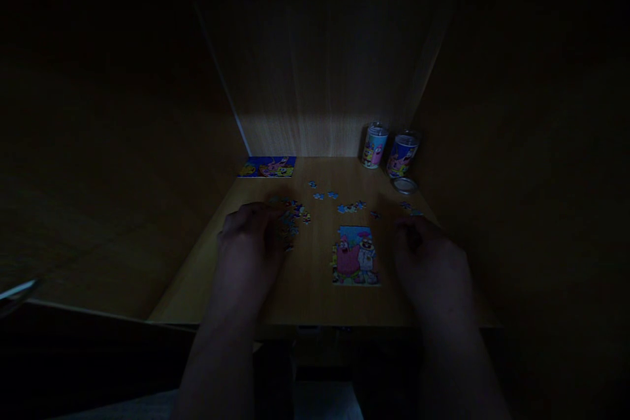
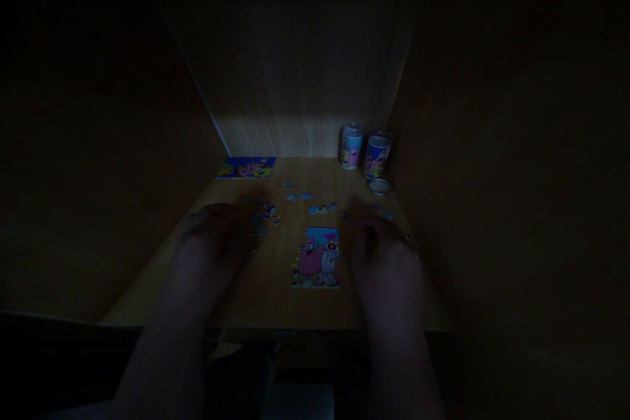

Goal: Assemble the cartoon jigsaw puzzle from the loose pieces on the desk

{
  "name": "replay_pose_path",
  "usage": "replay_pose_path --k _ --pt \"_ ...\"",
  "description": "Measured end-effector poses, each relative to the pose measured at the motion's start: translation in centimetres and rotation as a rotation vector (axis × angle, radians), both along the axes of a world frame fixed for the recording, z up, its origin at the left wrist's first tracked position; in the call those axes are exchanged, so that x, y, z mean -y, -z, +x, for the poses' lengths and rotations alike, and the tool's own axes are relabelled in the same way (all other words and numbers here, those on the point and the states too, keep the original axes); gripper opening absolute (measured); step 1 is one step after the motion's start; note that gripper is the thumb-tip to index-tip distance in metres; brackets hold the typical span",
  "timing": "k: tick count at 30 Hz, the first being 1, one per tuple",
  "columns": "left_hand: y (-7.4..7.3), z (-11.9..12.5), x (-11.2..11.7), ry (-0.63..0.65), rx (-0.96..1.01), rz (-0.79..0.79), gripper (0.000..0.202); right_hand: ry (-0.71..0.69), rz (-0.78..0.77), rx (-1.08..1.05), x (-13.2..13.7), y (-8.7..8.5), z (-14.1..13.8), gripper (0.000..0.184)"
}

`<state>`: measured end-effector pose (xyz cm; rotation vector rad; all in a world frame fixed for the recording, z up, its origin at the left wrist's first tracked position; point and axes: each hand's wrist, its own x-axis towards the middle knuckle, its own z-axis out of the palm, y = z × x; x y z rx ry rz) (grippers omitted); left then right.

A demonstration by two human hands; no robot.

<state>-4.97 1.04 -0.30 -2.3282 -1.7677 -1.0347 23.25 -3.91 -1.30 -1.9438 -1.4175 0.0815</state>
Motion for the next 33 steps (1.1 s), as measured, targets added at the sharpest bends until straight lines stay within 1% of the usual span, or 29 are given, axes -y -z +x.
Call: replay_pose_path --k 3,5,9,11,14,19,22,24,26,28,29,31,32,33 --pt "0.3 0.7 0.1 0.075 -0.074 -0.037 0.036 -0.012 -0.011 -0.003 0.0 -0.1 -0.1 0.022" --pt "0.5 1.2 0.2 0.119 -0.119 -0.062 0.036 -0.045 0.0 -0.001 -0.1 0.0 -0.2 0.021" --pt "0.7 1.7 0.3 0.146 -0.165 -0.091 0.038 -0.079 0.031 -0.003 -0.3 0.1 -0.2 0.022" --pt "0.7 1.7 0.4 0.15 -0.175 -0.096 0.034 -0.077 0.038 -0.002 -0.3 0.1 -0.2 0.022" --pt "0.7 1.6 0.3 0.157 -0.171 -0.093 0.029 -0.055 0.034 -0.011 -0.2 0.0 -0.1 0.021" --pt "0.7 1.6 0.2 0.168 -0.139 -0.085 0.027 0.003 -0.015 -0.016 0.0 -0.1 0.1 0.02" --pt "0.7 1.5 0.1 0.178 -0.12 -0.077 0.023 0.003 -0.056 0.005 -0.1 0.0 0.0 0.021" --pt "0.6 1.5 0.0 0.189 -0.094 -0.058 0.021 -0.027 -0.041 -0.044 0.0 -0.4 -0.2 0.022" --pt "0.5 1.5 0.0 0.203 -0.061 -0.036 0.021 -0.115 0.021 -0.181 0.8 -1.4 -0.5 0.023" --pt "0.5 1.5 0.0 0.216 -0.03 -0.019 0.021 -0.274 0.072 -0.376 2.4 -3.1 -0.8 0.024" --pt "0.5 1.5 0.0 0.218 -0.02 -0.012 0.021 -0.395 0.062 -0.46 3.5 -4.1 -0.9 0.025" --pt "0.6 1.5 -0.1 0.219 -0.02 -0.014 0.021 -0.649 -0.051 -0.604 5.8 -6.1 -1.0 0.03" --pt "0.6 1.4 -0.2 0.218 -0.027 -0.021 0.022 -0.81 -0.047 -0.661 6.9 -6.9 -1.2 0.03" --pt "0.7 1.4 -0.2 0.217 -0.035 -0.028 0.023 -0.916 -0.052 -0.696 7.8 -7.4 -1.3 0.029"
